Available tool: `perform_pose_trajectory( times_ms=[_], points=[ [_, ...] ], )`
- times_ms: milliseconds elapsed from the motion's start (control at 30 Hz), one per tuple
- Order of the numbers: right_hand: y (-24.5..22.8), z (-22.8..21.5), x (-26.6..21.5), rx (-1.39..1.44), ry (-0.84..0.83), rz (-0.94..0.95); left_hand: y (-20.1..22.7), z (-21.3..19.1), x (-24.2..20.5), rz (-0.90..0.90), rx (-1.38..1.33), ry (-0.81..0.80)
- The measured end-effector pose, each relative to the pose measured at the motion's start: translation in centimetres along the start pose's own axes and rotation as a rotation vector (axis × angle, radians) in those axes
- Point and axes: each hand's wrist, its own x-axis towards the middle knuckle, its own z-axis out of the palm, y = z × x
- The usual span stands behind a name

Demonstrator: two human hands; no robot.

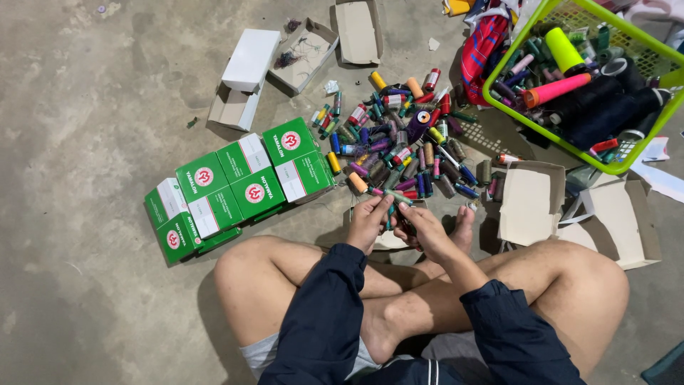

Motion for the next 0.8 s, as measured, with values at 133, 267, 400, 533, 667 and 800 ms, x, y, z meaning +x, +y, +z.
perform_pose_trajectory(
  times_ms=[133, 267, 400, 533, 667, 800],
  points=[
    [0.3, -0.3, 0.0, 0.019, 0.022, -0.001, -3.0, -1.1, 1.5, 0.017, 0.011, 0.003],
    [2.1, -1.7, 1.0, 0.099, -0.021, -0.006, -3.2, -1.0, 1.7, 0.041, 0.019, -0.005],
    [1.6, -1.2, 0.6, 0.104, -0.007, -0.009, -2.9, -1.1, 1.6, 0.06, 0.033, -0.008],
    [1.8, -1.3, 0.7, 0.092, -0.011, -0.021, -0.1, 0.2, 0.0, 0.069, 0.03, -0.014],
    [1.4, -1.4, 0.7, 0.068, -0.019, -0.027, -3.2, -1.3, 1.8, 0.1, 0.053, -0.002],
    [-0.1, -2.3, 0.4, -0.001, 0.041, -0.044, -0.5, -1.1, 0.9, 0.103, 0.111, 0.065]
  ],
)
